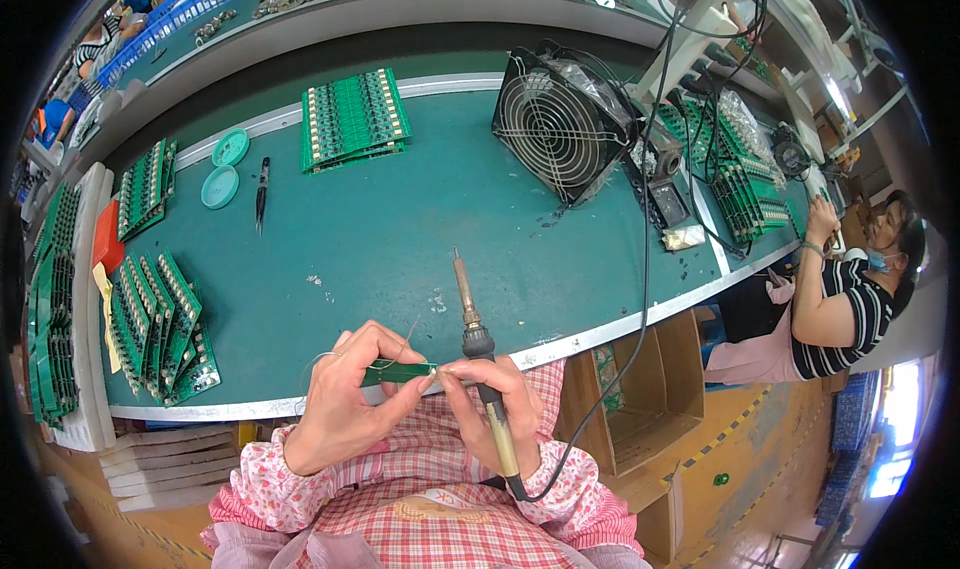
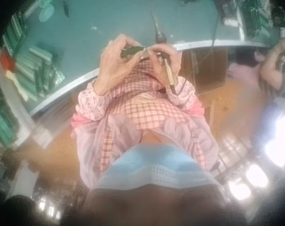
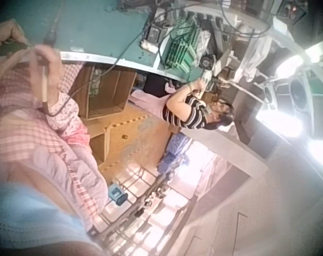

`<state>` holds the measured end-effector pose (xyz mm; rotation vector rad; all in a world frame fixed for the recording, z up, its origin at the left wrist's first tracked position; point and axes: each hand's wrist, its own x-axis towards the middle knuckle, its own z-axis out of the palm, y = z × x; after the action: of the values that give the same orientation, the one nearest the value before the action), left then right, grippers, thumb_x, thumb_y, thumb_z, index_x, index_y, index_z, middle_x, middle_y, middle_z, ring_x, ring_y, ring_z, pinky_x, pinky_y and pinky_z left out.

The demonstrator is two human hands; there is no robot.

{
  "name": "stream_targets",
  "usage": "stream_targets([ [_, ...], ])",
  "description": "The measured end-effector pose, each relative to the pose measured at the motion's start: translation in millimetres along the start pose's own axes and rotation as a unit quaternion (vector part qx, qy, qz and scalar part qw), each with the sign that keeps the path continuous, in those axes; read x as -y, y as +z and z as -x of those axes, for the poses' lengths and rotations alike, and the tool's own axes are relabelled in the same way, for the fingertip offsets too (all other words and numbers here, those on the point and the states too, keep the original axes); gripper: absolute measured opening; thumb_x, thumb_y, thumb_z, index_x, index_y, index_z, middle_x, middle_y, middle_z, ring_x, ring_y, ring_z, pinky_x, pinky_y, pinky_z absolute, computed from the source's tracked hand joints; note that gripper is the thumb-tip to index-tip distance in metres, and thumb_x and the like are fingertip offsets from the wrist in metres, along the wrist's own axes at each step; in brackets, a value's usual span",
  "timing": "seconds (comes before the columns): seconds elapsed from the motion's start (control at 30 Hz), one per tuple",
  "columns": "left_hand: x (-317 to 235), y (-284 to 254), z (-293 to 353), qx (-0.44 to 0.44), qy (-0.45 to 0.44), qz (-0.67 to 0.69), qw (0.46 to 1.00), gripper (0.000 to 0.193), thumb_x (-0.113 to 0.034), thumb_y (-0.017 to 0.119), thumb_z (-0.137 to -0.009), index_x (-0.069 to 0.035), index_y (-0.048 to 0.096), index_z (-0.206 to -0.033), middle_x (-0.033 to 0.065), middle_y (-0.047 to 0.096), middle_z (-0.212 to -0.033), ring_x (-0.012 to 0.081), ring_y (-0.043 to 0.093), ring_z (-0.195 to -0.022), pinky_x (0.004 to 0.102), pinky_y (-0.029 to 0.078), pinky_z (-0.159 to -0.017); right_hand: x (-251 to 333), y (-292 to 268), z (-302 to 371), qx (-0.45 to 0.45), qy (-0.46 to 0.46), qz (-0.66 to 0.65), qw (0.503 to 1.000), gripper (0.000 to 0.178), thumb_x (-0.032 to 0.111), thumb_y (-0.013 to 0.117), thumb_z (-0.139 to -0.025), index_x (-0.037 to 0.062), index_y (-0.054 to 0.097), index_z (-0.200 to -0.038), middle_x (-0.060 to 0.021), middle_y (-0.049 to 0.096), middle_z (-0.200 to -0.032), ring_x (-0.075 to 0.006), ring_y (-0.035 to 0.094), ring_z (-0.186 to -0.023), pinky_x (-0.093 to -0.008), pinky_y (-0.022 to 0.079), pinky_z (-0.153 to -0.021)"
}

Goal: The person attaches components to small circuit boards and solders them using a soldering iron and solder wire by hand, then solders components across a larger circuit board panel.

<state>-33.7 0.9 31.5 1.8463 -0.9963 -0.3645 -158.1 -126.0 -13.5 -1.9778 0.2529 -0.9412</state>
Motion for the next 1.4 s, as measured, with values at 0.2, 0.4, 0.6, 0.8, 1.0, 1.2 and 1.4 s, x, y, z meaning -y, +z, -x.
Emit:
stream_targets([
  [0.2,2.7,-0.4,1.4,0.005,0.019,0.0,1.0,0.022,-0.008,0.079,-0.074,-0.006,0.063,-0.089,0.0063,0.064,-0.084,0.0194,0.06,-0.074,0.0316,0.042,-0.07,0.6,-1.3,1.3,0.008,-0.019,0.01,1.0,0.035,-0.011,0.07,-0.083,0.005,0.053,-0.108,-0.0115,0.071,-0.089,-0.0175,0.066,-0.082,-0.029,0.048,-0.073],
  [0.4,6.4,1.5,0.3,-0.009,0.036,0.005,0.999,0.027,-0.008,0.081,-0.073,-0.006,0.06,-0.09,0.0059,0.063,-0.083,0.0192,0.057,-0.069,0.0312,0.044,-0.063,-4.4,0.8,5.6,-0.023,-0.043,0.009,0.999,0.039,-0.01,0.076,-0.076,0.0044,0.058,-0.108,-0.012,0.072,-0.093,-0.0211,0.068,-0.078,-0.029,0.052,-0.066],
  [0.6,7.2,2.1,0.7,0.004,0.025,0.021,0.999,0.028,-0.008,0.081,-0.073,-0.006,0.058,-0.089,0.0057,0.061,-0.079,0.0185,0.056,-0.067,0.031,0.044,-0.062,-5.8,0.7,7.1,-0.018,-0.055,0.018,0.998,0.039,-0.011,0.075,-0.076,0.0046,0.058,-0.108,-0.0125,0.072,-0.092,-0.0214,0.068,-0.079,-0.0291,0.052,-0.066],
  [0.8,12.9,2.7,-0.3,-0.014,0.1,-0.026,0.995,0.031,-0.008,0.082,-0.07,-0.007,0.058,-0.088,0.0045,0.061,-0.078,0.0172,0.053,-0.064,0.0309,0.039,-0.06,-5.2,-0.5,6.0,-0.01,-0.057,0.013,0.998,0.04,-0.012,0.075,-0.076,0.0041,0.058,-0.109,-0.0137,0.072,-0.094,-0.0221,0.069,-0.081,-0.0296,0.053,-0.069],
  [1.0,20.6,6.5,0.7,-0.042,0.185,-0.084,0.978,0.034,-0.008,0.084,-0.068,-0.009,0.058,-0.09,0.0019,0.061,-0.079,0.016,0.053,-0.065,0.0314,0.037,-0.062,-10.0,1.0,8.3,-0.004,-0.042,0.004,0.999,0.041,-0.011,0.075,-0.076,0.0029,0.058,-0.111,-0.0141,0.072,-0.096,-0.023,0.069,-0.084,-0.0299,0.054,-0.073],
  [1.2,38.3,8.1,4.4,-0.053,0.298,-0.195,0.933,0.039,-0.006,0.084,-0.067,-0.01,0.058,-0.095,-0.0017,0.062,-0.083,0.0125,0.056,-0.066,0.0311,0.037,-0.065,-5.1,-13.7,6.0,0.006,-0.023,0.044,0.999,0.038,-0.007,0.075,-0.078,0.0019,0.06,-0.112,-0.0132,0.072,-0.095,-0.0231,0.071,-0.085,-0.0306,0.055,-0.073],
  [1.4,56.8,-9.5,1.7,0.009,0.395,-0.292,0.871,0.038,-0.01,0.081,-0.071,-0.008,0.059,-0.102,-0.0011,0.065,-0.09,0.0104,0.058,-0.068,0.0299,0.037,-0.067,0.4,-46.2,14.1,-0.079,0.006,-0.014,0.997,0.022,0.009,0.067,-0.092,-0.0046,0.06,-0.108,-0.0099,0.067,-0.066,-0.0175,0.068,-0.059,-0.0267,0.053,-0.055],
])
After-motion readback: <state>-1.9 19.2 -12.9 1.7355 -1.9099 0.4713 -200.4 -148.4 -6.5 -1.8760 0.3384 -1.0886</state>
